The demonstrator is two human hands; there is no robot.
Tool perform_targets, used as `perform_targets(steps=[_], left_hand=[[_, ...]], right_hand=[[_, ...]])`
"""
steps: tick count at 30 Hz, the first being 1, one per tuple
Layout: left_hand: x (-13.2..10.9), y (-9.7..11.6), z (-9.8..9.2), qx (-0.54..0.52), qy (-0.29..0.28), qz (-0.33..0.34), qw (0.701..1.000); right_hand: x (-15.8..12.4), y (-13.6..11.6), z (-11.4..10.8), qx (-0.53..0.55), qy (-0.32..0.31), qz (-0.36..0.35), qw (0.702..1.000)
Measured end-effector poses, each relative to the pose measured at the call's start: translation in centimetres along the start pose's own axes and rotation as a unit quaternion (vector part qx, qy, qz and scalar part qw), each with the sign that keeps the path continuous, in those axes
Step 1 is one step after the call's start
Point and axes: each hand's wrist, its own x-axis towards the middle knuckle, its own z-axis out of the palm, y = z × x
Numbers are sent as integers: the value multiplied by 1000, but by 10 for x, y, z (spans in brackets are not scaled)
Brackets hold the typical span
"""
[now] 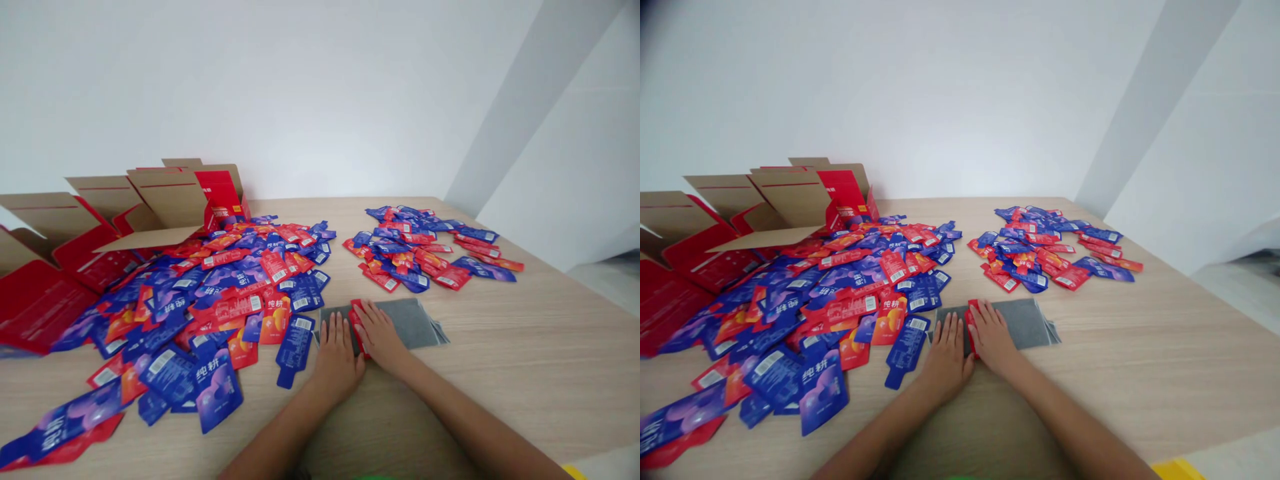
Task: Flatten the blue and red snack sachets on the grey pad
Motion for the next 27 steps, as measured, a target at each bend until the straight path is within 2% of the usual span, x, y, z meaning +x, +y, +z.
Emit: perform_targets(steps=[3,6,10,12,17,19,22,25,27], left_hand=[[-1,-4,-4,-5,-19,7,1000],[-2,-8,-11,-19,-48,20,998],[-3,-11,-16,-35,-67,21,997],[-3,-11,-17,-37,-66,14,997],[-1,-12,-17,-34,-54,22,998],[0,-14,-19,-34,-63,22,997],[-1,-18,-25,-32,-89,15,995],[-5,-20,-32,-39,-97,19,994],[-9,-21,-37,-53,-98,41,993]], right_hand=[[0,2,-3,-33,-27,-27,999],[-8,28,-10,-54,-19,-10,998],[-22,63,-12,-69,22,42,996],[-21,60,-8,-58,33,38,997],[0,15,6,-3,16,-19,1000],[4,9,6,30,11,-30,999],[-3,25,0,92,12,-22,995],[-17,53,-11,133,33,36,990],[-24,61,-22,136,55,70,987]])
